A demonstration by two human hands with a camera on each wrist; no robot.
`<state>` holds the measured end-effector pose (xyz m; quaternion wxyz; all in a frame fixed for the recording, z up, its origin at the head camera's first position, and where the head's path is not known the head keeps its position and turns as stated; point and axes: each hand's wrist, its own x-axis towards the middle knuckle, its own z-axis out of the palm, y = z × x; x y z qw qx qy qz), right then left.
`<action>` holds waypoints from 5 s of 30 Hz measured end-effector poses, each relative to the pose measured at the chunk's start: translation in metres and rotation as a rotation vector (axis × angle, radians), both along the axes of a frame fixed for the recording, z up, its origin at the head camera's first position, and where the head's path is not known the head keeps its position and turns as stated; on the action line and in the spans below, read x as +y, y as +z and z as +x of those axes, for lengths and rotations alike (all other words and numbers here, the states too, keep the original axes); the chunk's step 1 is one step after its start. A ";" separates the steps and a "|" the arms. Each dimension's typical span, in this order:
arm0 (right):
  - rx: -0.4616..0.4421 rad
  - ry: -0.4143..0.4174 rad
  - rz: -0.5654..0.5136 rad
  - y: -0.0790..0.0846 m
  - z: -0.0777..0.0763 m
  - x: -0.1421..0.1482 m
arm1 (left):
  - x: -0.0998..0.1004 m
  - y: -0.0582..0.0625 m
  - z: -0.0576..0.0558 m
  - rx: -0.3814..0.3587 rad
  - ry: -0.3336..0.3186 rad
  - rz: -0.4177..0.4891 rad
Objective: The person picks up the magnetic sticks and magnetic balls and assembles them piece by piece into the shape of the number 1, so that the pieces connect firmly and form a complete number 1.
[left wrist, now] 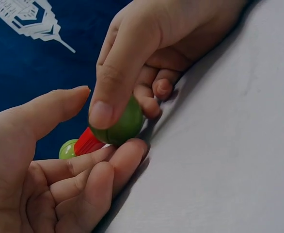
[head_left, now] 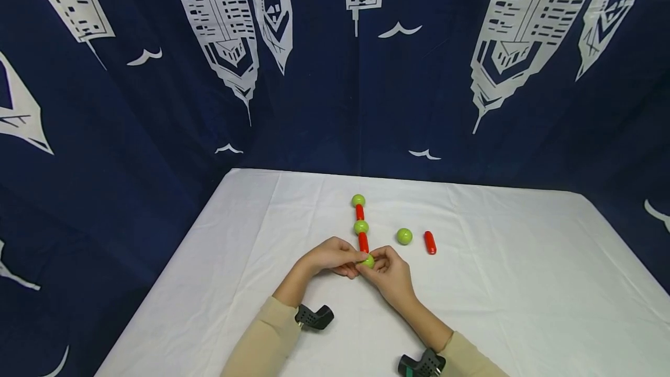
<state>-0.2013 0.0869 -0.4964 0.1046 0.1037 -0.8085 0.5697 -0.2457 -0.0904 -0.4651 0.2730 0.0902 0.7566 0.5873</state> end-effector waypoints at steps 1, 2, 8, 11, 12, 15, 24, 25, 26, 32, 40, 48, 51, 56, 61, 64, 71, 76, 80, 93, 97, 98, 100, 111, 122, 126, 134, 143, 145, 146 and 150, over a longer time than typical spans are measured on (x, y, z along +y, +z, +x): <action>-0.001 -0.005 -0.001 0.000 0.000 0.000 | 0.001 0.000 0.001 0.006 -0.005 0.006; -0.002 -0.009 -0.004 0.000 -0.001 0.000 | 0.002 0.000 0.001 0.011 -0.008 0.012; -0.007 -0.030 -0.003 0.000 -0.001 0.001 | 0.006 0.002 0.004 0.034 0.015 0.019; -0.012 -0.037 -0.003 0.000 -0.001 0.001 | 0.009 0.002 0.005 0.041 0.032 0.018; -0.013 -0.039 -0.003 0.000 -0.001 0.001 | 0.009 0.002 0.005 0.044 0.041 0.017; -0.011 -0.048 -0.003 0.001 -0.001 0.000 | 0.011 0.000 0.005 0.048 0.057 0.015; -0.020 -0.042 -0.021 0.001 -0.001 0.000 | 0.013 -0.003 0.004 0.068 0.090 0.018; -0.021 -0.040 -0.022 0.000 -0.001 0.001 | 0.013 -0.003 0.004 0.070 0.094 0.018; -0.024 -0.038 -0.025 0.000 -0.001 0.001 | 0.013 -0.003 0.004 0.071 0.098 0.017; -0.036 -0.026 -0.044 0.000 -0.003 0.001 | 0.011 -0.001 0.003 0.071 0.118 0.024; -0.013 -0.011 -0.039 0.001 -0.002 0.001 | 0.008 -0.004 0.001 0.090 0.164 0.045; -0.032 -0.017 -0.038 0.002 -0.002 0.001 | 0.007 -0.005 -0.002 0.105 0.194 0.063; -0.061 -0.015 -0.041 0.004 -0.003 0.001 | 0.006 -0.007 -0.003 0.100 0.200 0.069; -0.132 -0.001 -0.009 0.008 -0.002 0.004 | 0.008 -0.011 -0.003 0.108 0.191 0.079; -0.209 0.066 0.034 0.016 -0.004 0.011 | 0.011 -0.014 -0.004 0.108 0.186 0.084; -0.245 0.117 0.048 0.022 -0.007 0.017 | 0.011 -0.014 -0.004 0.107 0.191 0.079; -0.240 0.189 0.067 0.039 -0.013 0.040 | 0.007 -0.013 -0.004 0.111 0.213 0.048; -0.228 0.141 0.073 0.051 -0.015 0.058 | 0.005 -0.014 -0.005 0.115 0.211 0.041; -0.221 0.106 0.046 0.056 -0.019 0.072 | 0.004 -0.013 -0.004 0.117 0.207 0.039; -0.204 -0.131 0.074 0.058 -0.036 0.110 | 0.007 -0.011 -0.003 0.098 0.217 0.031; -0.207 -0.201 0.088 0.057 -0.040 0.116 | 0.007 -0.010 -0.003 0.101 0.214 0.030; -0.209 -0.213 0.086 0.056 -0.042 0.116 | 0.007 -0.011 -0.003 0.103 0.213 0.031; -0.218 -0.235 0.084 0.053 -0.044 0.117 | 0.006 -0.011 -0.003 0.106 0.212 0.030; -0.129 -0.339 0.262 0.023 -0.054 0.118 | 0.006 -0.013 -0.004 0.107 0.209 0.034; 0.030 -0.341 0.373 0.007 -0.052 0.115 | 0.008 -0.013 -0.004 0.101 0.203 0.026; 0.054 -0.338 0.399 0.006 -0.052 0.113 | 0.008 -0.012 -0.003 0.105 0.208 0.026; 0.087 -0.336 0.424 0.007 -0.050 0.109 | 0.007 -0.014 -0.005 0.114 0.209 0.029; 0.054 -0.370 0.350 0.006 -0.051 0.108 | 0.007 -0.012 -0.005 0.124 0.201 0.027; 0.029 -0.377 0.302 0.007 -0.051 0.108 | 0.007 -0.012 -0.005 0.125 0.200 0.026; 0.015 -0.381 0.275 0.007 -0.051 0.109 | 0.007 -0.011 -0.005 0.126 0.200 0.025; -0.077 -0.383 0.138 0.012 -0.050 0.109 | 0.007 -0.011 -0.005 0.125 0.197 0.025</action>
